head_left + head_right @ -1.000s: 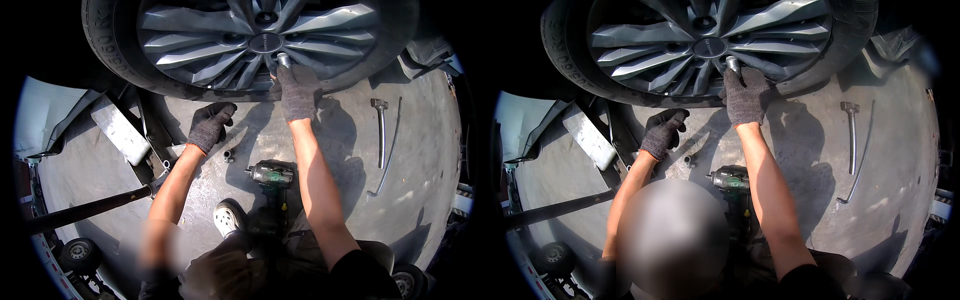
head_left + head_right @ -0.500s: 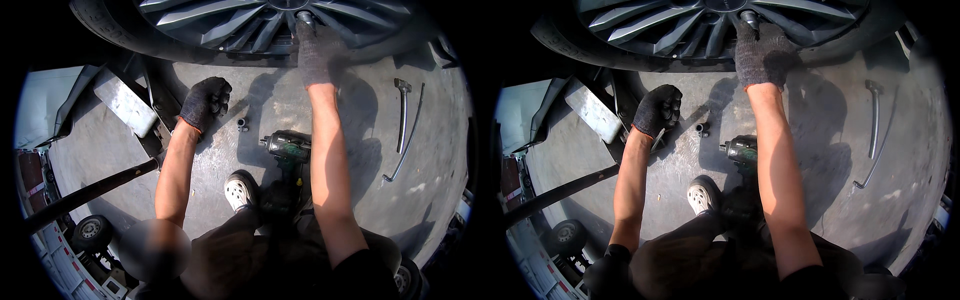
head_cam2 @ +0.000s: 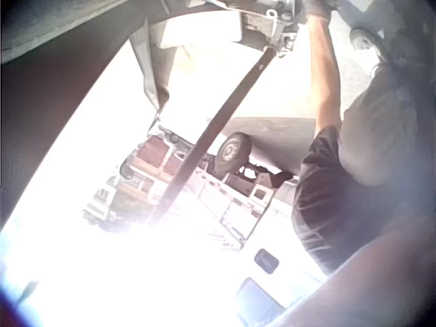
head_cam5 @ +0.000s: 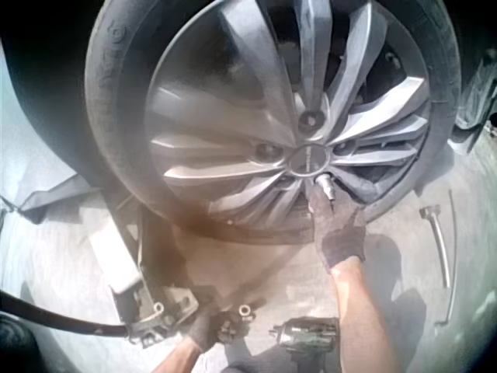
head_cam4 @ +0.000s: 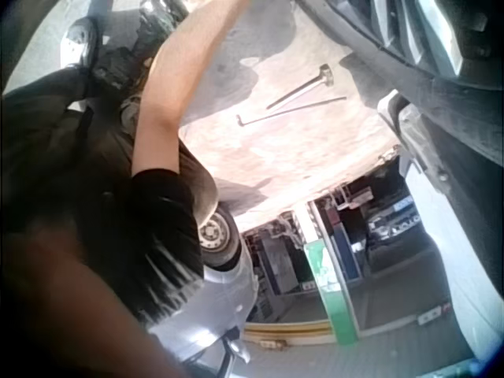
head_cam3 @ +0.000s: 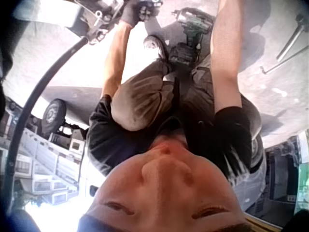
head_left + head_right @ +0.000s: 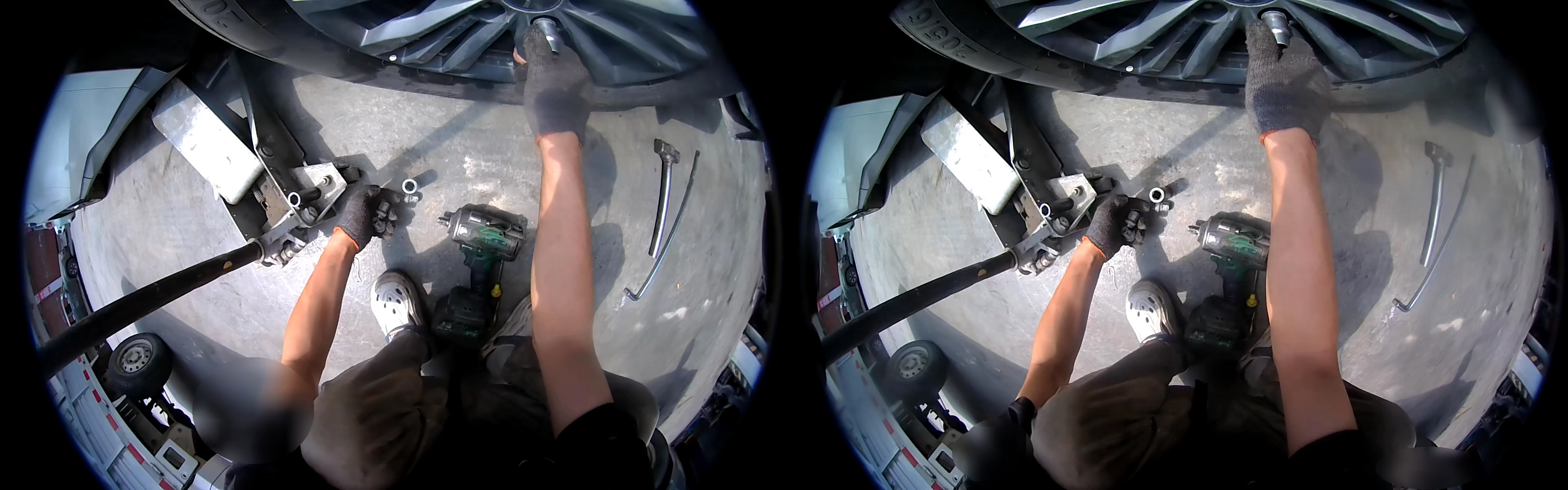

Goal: The person mounts a tire onto a car wheel hub, secures it with lug nuts using an impact wrench, and then tightens them with a torque wrench.

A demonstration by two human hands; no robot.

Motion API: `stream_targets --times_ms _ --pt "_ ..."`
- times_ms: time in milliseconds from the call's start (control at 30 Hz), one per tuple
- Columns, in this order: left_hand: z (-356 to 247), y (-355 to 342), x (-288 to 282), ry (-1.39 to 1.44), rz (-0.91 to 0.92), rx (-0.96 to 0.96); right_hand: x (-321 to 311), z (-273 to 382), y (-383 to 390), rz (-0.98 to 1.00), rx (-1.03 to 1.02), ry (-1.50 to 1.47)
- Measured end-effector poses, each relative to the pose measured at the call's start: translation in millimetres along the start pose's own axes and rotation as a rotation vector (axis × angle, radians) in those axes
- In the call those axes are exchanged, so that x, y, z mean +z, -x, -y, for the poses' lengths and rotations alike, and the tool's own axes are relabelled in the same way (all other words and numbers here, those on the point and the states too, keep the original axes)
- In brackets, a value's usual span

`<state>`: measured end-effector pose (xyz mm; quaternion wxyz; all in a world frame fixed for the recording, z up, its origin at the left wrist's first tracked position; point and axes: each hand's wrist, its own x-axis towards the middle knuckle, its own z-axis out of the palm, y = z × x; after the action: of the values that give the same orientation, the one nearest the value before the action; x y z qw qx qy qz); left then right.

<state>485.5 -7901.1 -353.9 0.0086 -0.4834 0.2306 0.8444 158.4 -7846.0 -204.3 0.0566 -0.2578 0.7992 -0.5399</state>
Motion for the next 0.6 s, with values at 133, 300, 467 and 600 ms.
stream_targets --times_ms 133,300,467,600 --pt "26.1 -29.1 -23.0 -0.772 -0.239 0.379 0.4 24.7 6.6 0.263 0.526 -0.859" --pt "34.1 -38.0 14.5 -1.276 -0.331 0.569 -11.2 1.6 -0.3 -0.036 -0.071 0.077" --pt "29.1 -28.5 35.1 -1.533 -0.441 0.521 -9.5 35.5 4.9 0.062 0.462 -0.327" --pt "33.4 -35.1 -0.1 -1.503 -0.506 0.625 2.6 34.9 7.2 -0.042 -0.053 0.213"
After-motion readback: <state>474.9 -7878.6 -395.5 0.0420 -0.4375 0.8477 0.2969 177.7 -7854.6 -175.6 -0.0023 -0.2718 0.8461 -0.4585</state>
